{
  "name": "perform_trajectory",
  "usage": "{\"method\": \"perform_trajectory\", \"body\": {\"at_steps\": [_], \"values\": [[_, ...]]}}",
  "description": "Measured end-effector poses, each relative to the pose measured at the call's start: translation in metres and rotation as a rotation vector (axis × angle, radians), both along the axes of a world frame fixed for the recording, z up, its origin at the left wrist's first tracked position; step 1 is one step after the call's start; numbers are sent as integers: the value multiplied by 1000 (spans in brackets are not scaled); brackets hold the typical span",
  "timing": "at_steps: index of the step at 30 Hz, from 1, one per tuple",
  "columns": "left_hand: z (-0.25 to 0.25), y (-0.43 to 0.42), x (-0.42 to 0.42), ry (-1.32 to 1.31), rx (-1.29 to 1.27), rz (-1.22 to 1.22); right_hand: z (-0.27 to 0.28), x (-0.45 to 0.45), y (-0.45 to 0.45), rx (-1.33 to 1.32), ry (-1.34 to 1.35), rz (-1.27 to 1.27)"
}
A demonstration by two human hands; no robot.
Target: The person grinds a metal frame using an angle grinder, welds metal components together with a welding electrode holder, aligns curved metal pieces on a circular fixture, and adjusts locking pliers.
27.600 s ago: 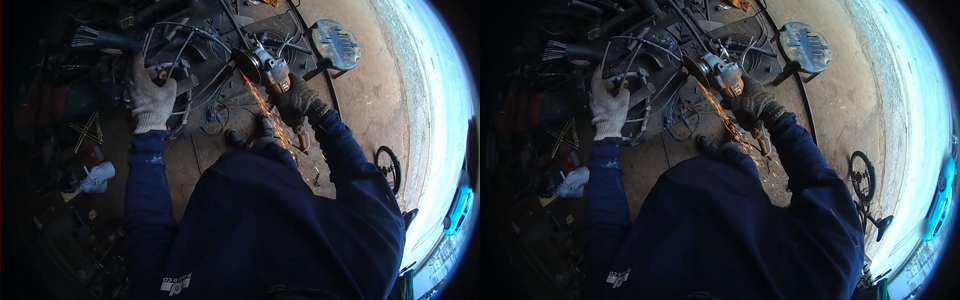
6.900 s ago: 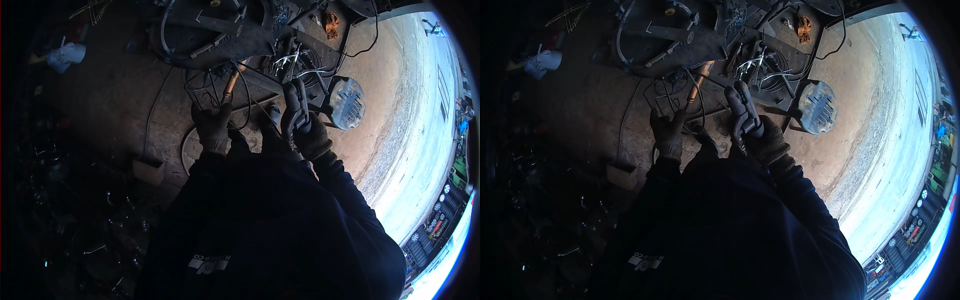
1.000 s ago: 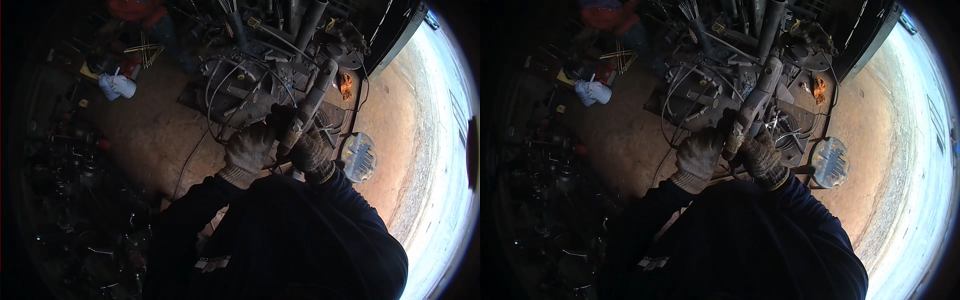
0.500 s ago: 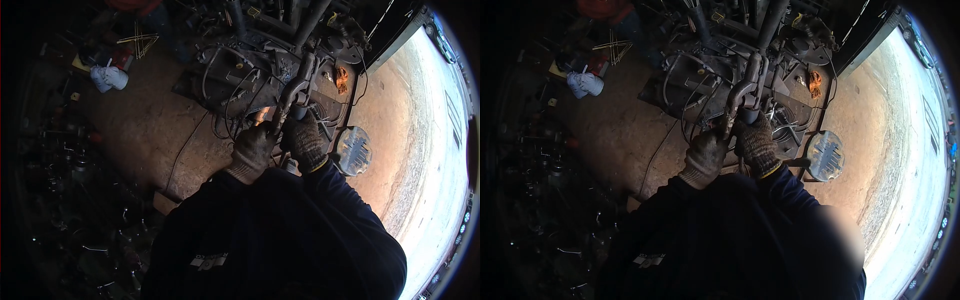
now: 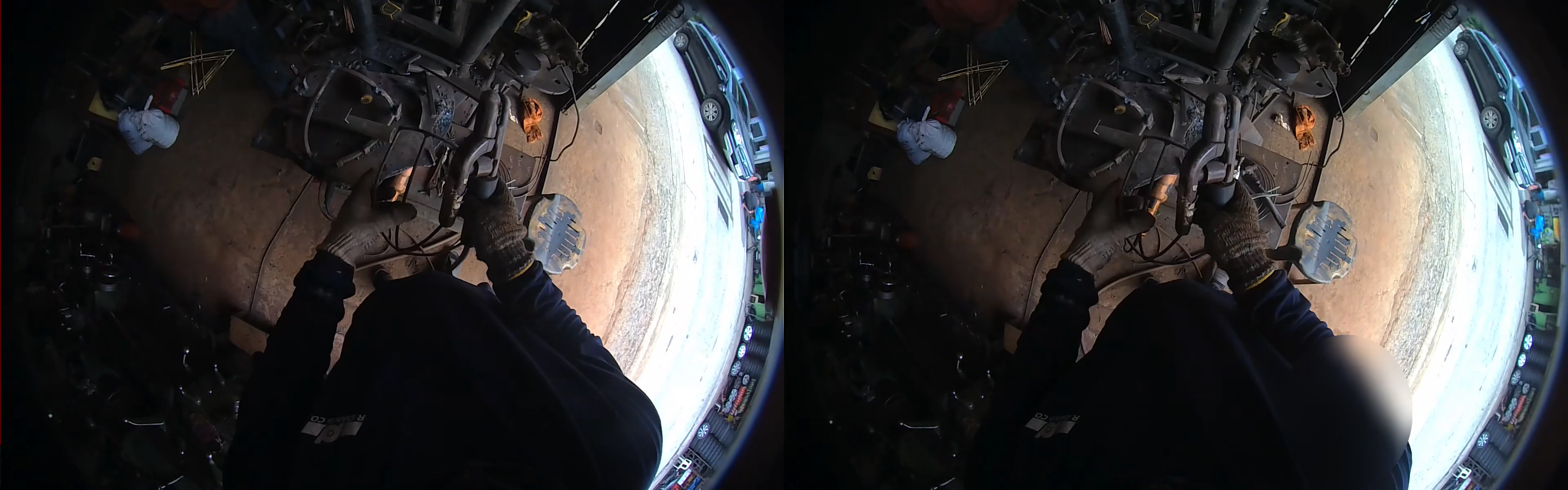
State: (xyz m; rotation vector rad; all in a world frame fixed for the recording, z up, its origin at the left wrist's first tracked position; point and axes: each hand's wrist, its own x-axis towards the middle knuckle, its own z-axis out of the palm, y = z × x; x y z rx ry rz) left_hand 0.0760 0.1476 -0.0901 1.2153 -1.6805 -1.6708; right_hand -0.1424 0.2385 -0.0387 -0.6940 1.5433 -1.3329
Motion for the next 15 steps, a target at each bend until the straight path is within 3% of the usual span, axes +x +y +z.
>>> {"method": "perform_trajectory", "body": {"at_steps": [2, 4, 5, 7, 9, 11, 15], "values": [[37, 7, -9, -68, 43, -54, -3, -1, 6, 37, -38, -25], [55, 17, -14, -231, -238, 0, -8, -7, 17, 33, -31, -12], [65, 22, -14, -231, -239, -9, -11, -10, 23, 28, -25, 6], [83, 30, -14, -358, -654, 35, -16, -13, 38, -42, -52, -30], [95, 31, -12, -392, -792, 51, -22, -19, 50, -274, -300, -81], [107, 32, -7, -429, -934, 66, -36, -31, 60, -286, -344, -130], [132, 41, -2, -566, -876, 10, -52, -47, 73, -346, -433, -284]]}}
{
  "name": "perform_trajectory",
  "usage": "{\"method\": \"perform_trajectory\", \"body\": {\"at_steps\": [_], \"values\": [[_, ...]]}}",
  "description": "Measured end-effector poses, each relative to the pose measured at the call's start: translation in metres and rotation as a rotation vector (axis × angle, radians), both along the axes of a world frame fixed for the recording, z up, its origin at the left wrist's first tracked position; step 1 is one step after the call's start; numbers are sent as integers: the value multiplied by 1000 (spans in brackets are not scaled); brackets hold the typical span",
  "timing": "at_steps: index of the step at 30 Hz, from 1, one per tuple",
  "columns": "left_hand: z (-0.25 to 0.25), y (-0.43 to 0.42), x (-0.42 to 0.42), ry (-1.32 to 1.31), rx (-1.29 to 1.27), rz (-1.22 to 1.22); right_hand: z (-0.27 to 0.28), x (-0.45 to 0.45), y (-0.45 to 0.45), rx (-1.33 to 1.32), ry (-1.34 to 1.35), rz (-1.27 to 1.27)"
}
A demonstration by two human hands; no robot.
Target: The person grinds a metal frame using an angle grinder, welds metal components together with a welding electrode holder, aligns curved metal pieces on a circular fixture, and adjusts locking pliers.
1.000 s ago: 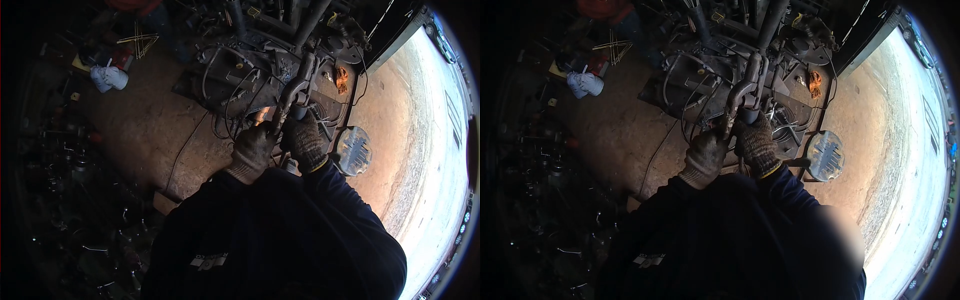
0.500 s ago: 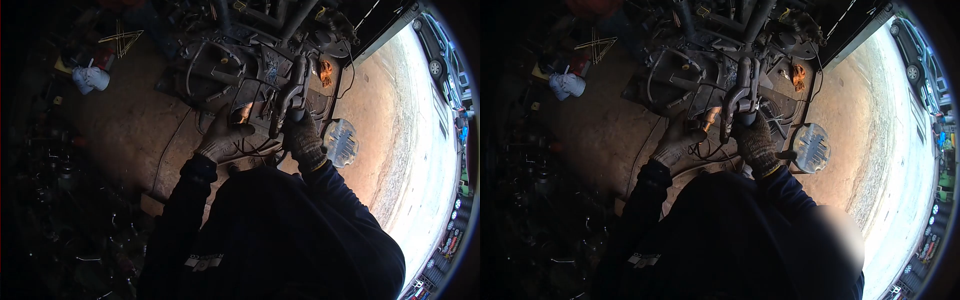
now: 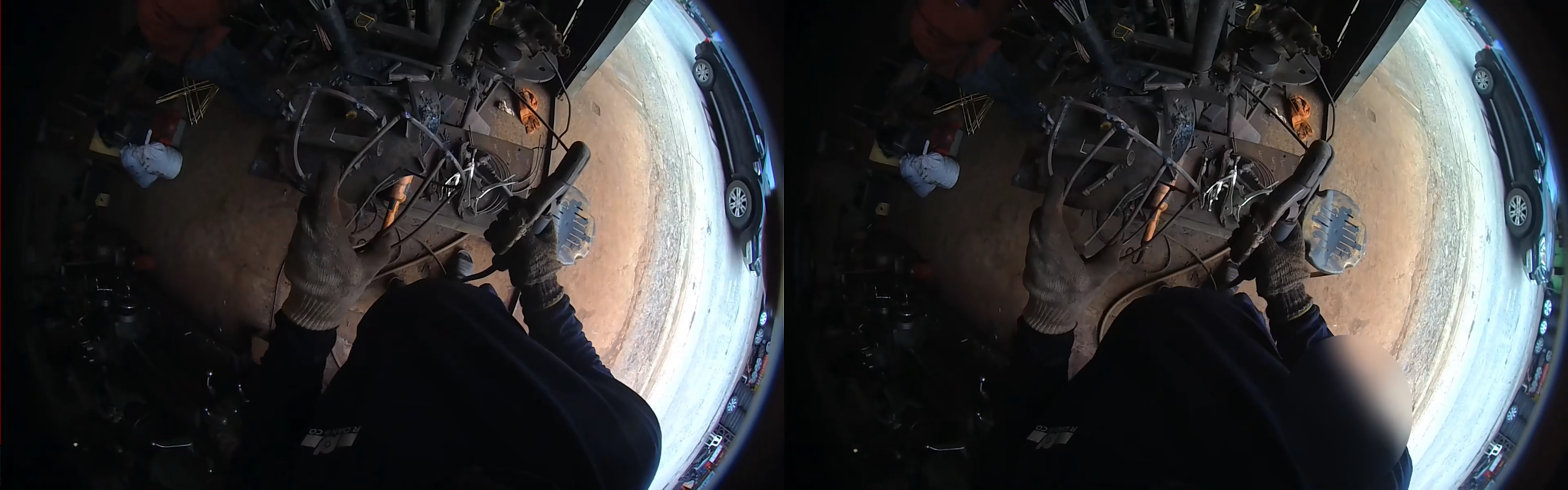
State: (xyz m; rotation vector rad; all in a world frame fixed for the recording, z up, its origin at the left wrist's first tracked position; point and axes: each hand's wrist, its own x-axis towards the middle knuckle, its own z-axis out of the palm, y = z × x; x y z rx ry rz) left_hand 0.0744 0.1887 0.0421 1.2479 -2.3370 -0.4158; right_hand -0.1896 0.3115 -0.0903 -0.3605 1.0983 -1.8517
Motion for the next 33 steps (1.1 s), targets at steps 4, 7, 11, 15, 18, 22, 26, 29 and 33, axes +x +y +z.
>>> {"method": "perform_trajectory", "body": {"at_steps": [4, 7, 11, 15, 18, 22, 26, 29, 33], "values": [[29, 7, -6, -148, -69, 15, -19, -13, 6, 91, 60, -15], [36, 9, -11, -120, -98, -28, -10, -9, 6, 128, 26, -10], [23, 5, -7, -85, -278, -136, -21, -14, 4, 234, 49, 2], [-11, -5, -1, -77, -458, -114, -30, -19, 7, 188, 72, 31], [-18, -12, -1, 59, -609, -127, -23, -20, 4, 257, 45, 21], [-29, -26, 3, 205, -599, -276, -16, -15, 4, 173, -14, -27], [-31, -26, 8, 55, -664, -179, -30, -25, 8, 271, 75, -51], [-33, -34, 12, 64, -727, -234, -32, -25, 10, 293, 74, -20], [-35, -46, 6, 175, -738, -237, -42, -30, 14, 310, 79, -3]]}}
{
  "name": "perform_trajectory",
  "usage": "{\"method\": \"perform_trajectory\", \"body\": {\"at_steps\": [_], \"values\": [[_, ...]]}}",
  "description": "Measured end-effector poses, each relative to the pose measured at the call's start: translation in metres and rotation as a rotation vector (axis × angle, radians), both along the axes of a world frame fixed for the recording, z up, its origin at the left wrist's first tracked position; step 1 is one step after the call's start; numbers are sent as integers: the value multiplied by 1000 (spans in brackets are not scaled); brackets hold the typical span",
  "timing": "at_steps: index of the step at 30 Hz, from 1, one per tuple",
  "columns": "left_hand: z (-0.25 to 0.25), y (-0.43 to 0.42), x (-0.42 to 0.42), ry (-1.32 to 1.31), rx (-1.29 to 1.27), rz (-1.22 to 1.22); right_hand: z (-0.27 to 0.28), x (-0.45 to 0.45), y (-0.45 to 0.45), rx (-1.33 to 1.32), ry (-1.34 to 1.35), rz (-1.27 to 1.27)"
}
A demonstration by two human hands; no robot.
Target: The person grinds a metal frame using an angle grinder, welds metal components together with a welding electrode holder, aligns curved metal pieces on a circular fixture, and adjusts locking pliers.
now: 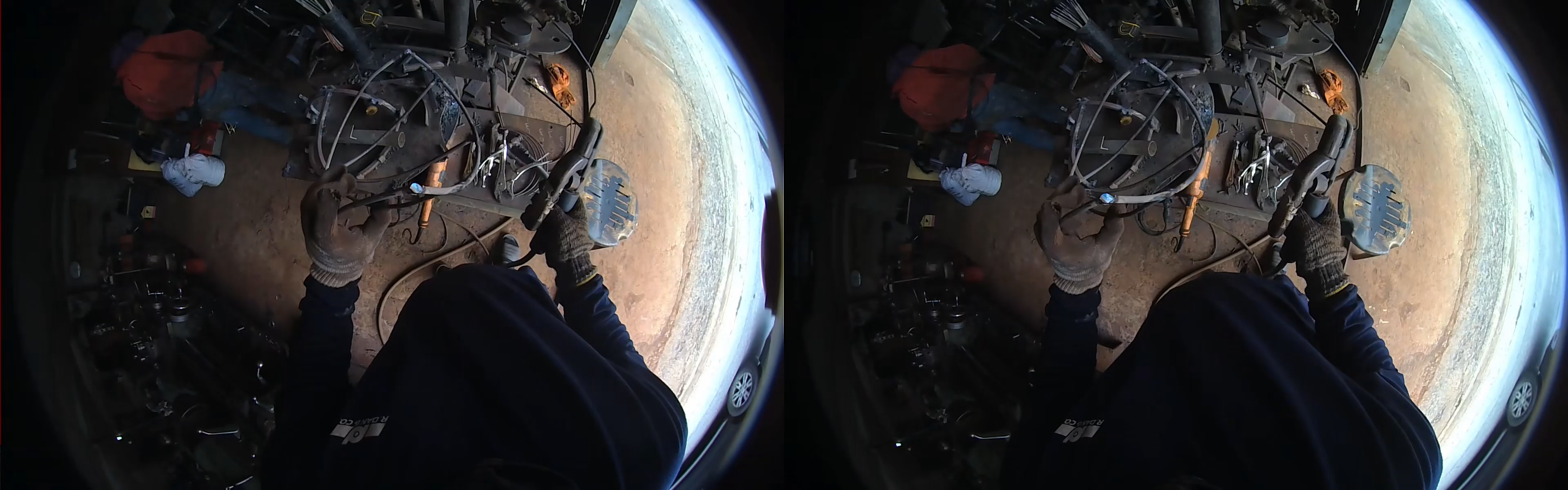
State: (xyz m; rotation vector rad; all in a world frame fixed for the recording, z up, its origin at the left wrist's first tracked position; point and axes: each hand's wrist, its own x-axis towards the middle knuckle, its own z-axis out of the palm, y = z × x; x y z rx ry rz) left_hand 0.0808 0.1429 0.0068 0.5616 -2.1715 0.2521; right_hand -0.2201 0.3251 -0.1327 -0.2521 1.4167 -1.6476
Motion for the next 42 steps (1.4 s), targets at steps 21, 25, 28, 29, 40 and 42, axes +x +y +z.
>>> {"method": "perform_trajectory", "body": {"at_steps": [21, 25, 28, 29, 40, 42], "values": [[-79, -20, 15, 1097, 1891, -798, 13, 2, -2, 96, 63, -99], [-73, -1, 4, 1195, 2205, -986, 14, 0, -2, 113, 76, -88], [-67, 11, -11, 1277, 2372, -1203, 14, 2, 1, 56, 44, -96], [-62, 14, -16, 1296, 2440, -1318, 17, 6, -2, 40, 44, -127], [-94, 2, -17, 892, 2595, -1771, -6, -4, 9, 89, 56, -28], [-88, 5, -12, 867, 2580, -1802, -14, -4, 9, 81, 34, -39]]}}
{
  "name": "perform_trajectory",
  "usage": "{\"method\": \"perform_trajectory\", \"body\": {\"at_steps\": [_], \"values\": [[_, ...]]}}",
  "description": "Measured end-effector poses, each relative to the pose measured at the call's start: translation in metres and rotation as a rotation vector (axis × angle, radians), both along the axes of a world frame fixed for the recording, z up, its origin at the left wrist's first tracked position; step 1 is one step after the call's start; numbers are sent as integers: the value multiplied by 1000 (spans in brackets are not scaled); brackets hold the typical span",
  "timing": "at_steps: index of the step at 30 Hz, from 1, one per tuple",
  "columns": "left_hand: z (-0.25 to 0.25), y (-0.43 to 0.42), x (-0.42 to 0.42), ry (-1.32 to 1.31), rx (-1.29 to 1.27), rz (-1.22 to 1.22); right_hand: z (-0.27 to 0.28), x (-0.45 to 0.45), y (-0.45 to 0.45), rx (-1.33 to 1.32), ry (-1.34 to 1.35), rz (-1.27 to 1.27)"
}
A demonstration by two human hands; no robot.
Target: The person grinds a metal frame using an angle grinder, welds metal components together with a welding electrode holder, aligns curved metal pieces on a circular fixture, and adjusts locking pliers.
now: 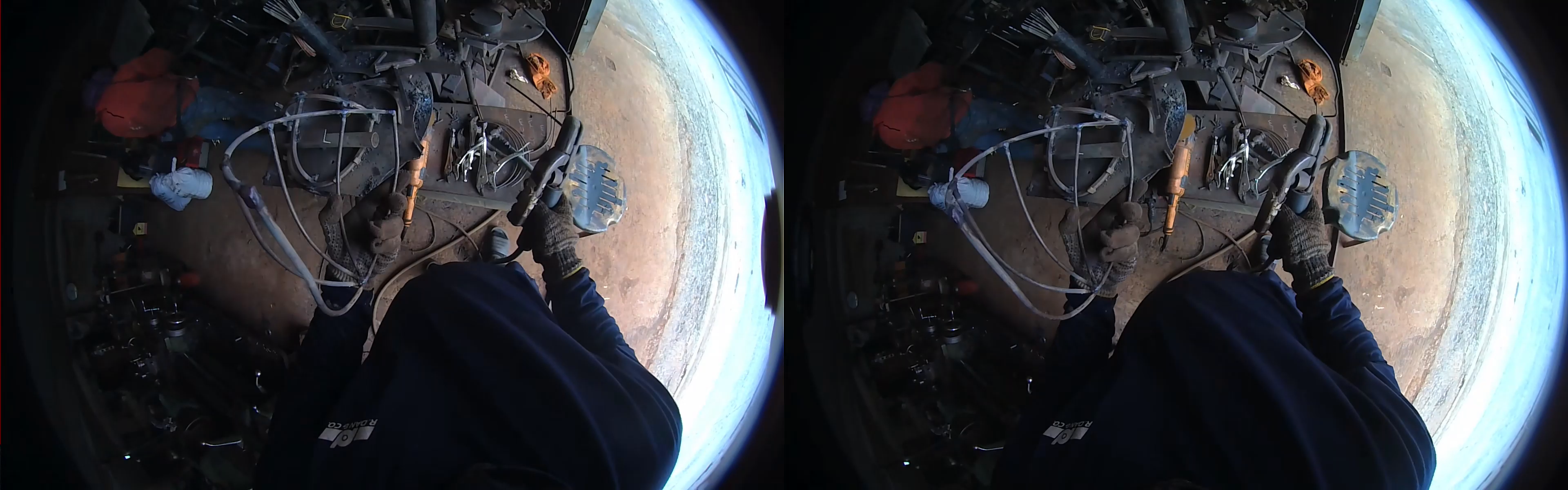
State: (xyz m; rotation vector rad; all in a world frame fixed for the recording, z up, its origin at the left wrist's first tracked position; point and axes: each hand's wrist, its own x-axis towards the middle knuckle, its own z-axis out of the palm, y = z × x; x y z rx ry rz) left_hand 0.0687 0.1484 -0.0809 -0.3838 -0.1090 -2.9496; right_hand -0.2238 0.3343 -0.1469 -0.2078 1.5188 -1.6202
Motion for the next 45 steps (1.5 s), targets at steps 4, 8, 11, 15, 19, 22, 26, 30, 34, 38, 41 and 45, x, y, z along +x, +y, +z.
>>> {"method": "perform_trajectory", "body": {"at_steps": [4, 8, 11, 15, 19, 22, 26, 30, 34, 38, 41, 45], "values": [[33, 13, -4, -227, -190, 217, 7, 0, -2, 26, -3, -4], [29, 14, 4, -347, -236, 273, 13, 2, -5, 66, 31, 30], [21, 11, 6, -316, -62, 256, 15, 4, -7, 116, 31, 63], [-16, -4, 21, -377, -53, 226, 19, 5, -8, 44, 35, 0], [-5, -2, 20, -425, -182, 280, 12, 4, -7, 75, 29, 51], [-12, -5, 19, -307, -158, 172, 19, 6, -7, 92, 47, 53], [-9, -5, 8, -161, -152, 76, 31, 7, -5, 136, 50, 67], [-22, -12, 4, -48, -78, -115, 39, 10, -5, 116, 31, 55], [-1, -1, -19, 148, -87, -152, 36, 12, -8, 112, 99, 26], [11, 7, -16, 109, -24, -79, 23, 6, -5, 118, 32, 45], [-3, 4, -16, -10, 70, 73, 8, 3, -5, 46, 11, 60], [65, 21, -11, -536, 54, 687, 43, 8, -2, 206, 94, 119]]}}
